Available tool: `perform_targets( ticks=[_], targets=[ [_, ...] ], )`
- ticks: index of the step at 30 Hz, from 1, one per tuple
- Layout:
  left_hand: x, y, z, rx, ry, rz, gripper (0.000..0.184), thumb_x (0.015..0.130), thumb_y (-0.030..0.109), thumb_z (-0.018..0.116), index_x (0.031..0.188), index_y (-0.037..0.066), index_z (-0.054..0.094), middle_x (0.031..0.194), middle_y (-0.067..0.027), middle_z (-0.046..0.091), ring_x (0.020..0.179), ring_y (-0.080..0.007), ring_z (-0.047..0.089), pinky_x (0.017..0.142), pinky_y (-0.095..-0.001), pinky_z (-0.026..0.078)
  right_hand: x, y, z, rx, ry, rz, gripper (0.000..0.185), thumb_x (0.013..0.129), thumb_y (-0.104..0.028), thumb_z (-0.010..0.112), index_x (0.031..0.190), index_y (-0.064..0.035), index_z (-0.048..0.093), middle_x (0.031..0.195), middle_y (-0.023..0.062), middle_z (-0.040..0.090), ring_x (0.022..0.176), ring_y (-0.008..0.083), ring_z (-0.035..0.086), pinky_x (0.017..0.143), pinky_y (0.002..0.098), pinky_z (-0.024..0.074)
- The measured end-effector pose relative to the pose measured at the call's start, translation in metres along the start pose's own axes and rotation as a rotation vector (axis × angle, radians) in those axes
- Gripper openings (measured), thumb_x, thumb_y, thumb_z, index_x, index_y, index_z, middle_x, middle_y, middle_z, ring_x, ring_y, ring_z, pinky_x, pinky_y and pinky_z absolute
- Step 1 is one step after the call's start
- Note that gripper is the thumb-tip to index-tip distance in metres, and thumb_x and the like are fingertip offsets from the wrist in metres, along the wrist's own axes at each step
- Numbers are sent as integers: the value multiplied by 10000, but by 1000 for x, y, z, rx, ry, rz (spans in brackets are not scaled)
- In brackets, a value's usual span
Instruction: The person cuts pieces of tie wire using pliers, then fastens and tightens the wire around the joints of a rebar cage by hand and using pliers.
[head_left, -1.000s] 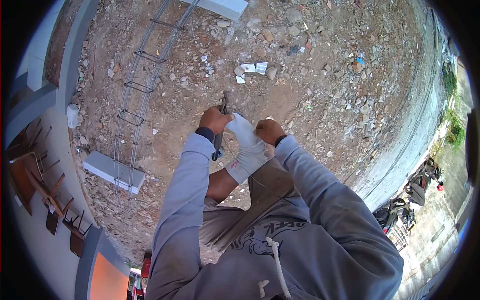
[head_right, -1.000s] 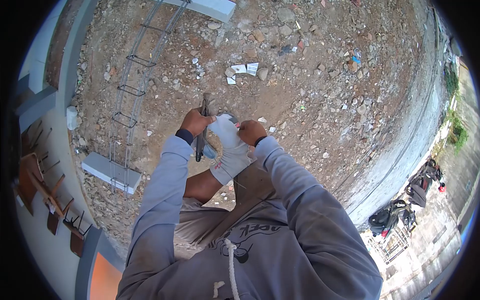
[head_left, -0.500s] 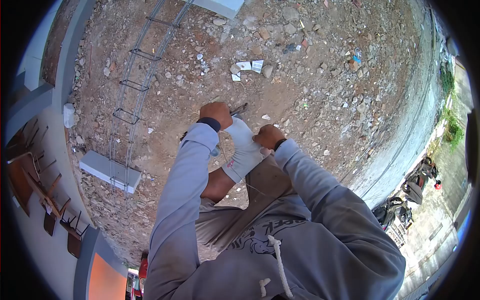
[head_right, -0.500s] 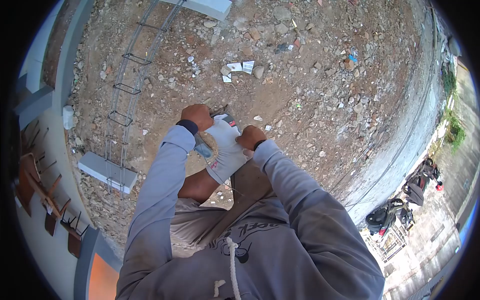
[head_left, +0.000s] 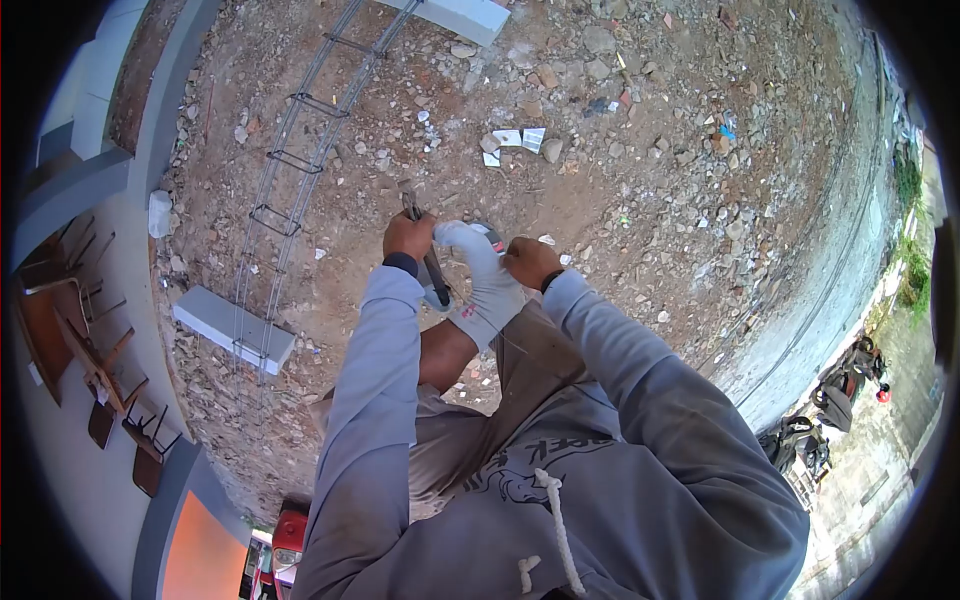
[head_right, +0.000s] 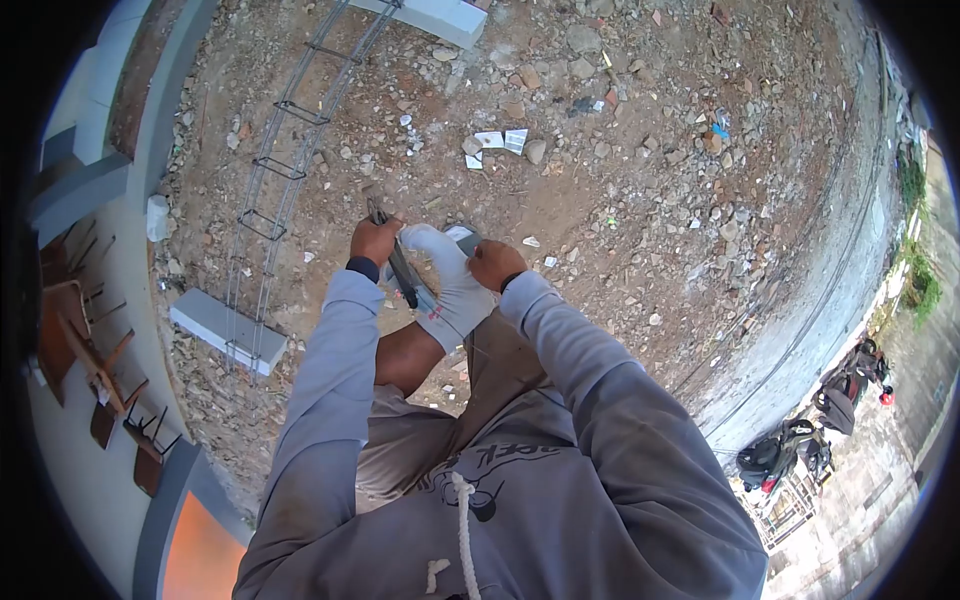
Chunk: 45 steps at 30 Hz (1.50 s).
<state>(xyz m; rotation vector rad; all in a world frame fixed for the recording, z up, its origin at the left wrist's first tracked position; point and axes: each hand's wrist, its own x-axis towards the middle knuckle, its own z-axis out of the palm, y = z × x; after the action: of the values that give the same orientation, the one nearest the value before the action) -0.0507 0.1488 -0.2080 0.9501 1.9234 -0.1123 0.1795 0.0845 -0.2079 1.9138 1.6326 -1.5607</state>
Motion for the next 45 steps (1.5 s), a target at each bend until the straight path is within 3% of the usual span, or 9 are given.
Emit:
perform_targets(
  ticks=[6,10,13,20,26,33,41,44,45],
  targets=[
    [4,-38,-44,-36,332,-123,566,747,501,584,926,-31,655,960,-285,618,978,-393,588,851,-430,450,3,-70,-13,238,211,-179,282,806,-277,550,963,-61,641,955,224,634,927,372,602,827,435,470],
    [-4,0,-82,-99,377,-51,544,798,463,565,924,-60,641,947,-259,636,931,-389,606,802,-440,448,28,-111,-32,392,295,-317,330,819,-270,530,1061,-71,634,1097,191,607,1013,351,573,900,405,438],
    [0,-3,-79,-527,449,41,502,814,414,580,891,-79,635,887,-226,655,867,-354,622,766,-421,446,58,-130,-36,363,245,-499,350,812,-280,531,1096,-103,632,1113,173,606,1032,342,564,920,383,429],
    [-19,-6,-71,-657,358,33,390,813,334,617,903,-45,638,821,-117,633,731,-187,571,677,-323,441,71,-177,-39,72,-117,-534,296,766,-259,546,1008,-155,682,1059,155,632,986,328,590,889,381,453],
    [-52,5,-82,-786,304,141,334,831,292,605,935,-20,666,867,-80,652,782,-159,588,722,-293,442,72,-180,-23,-132,211,-724,131,716,-120,540,779,-82,648,855,130,648,842,308,613,764,392,484],
    [-62,4,-95,-889,296,175,202,836,157,572,936,10,667,844,-62,657,755,-144,584,702,-286,447,56,-198,-45,14,354,-735,124,698,-85,541,770,-66,641,824,162,630,823,325,607,744,406,481],
    [-62,-11,-107,-795,267,91,324,781,266,627,946,-6,683,860,-88,663,784,-169,593,726,-304,446,65,-201,-39,-72,216,-718,182,701,-166,557,822,-74,658,910,167,640,900,331,609,803,405,483],
    [-65,-13,-115,-715,241,89,345,772,290,627,932,-10,684,865,-97,663,796,-180,594,730,-309,445,54,-209,-20,-83,429,-754,138,700,-85,521,767,-88,641,796,133,634,823,309,610,752,401,486],
    [-63,-14,-118,-672,233,94,349,771,295,626,926,-12,683,869,-100,664,800,-184,594,730,-310,444,53,-212,-26,-81,386,-745,137,703,-86,522,772,-86,640,805,135,634,828,309,610,756,398,486]
  ],
)
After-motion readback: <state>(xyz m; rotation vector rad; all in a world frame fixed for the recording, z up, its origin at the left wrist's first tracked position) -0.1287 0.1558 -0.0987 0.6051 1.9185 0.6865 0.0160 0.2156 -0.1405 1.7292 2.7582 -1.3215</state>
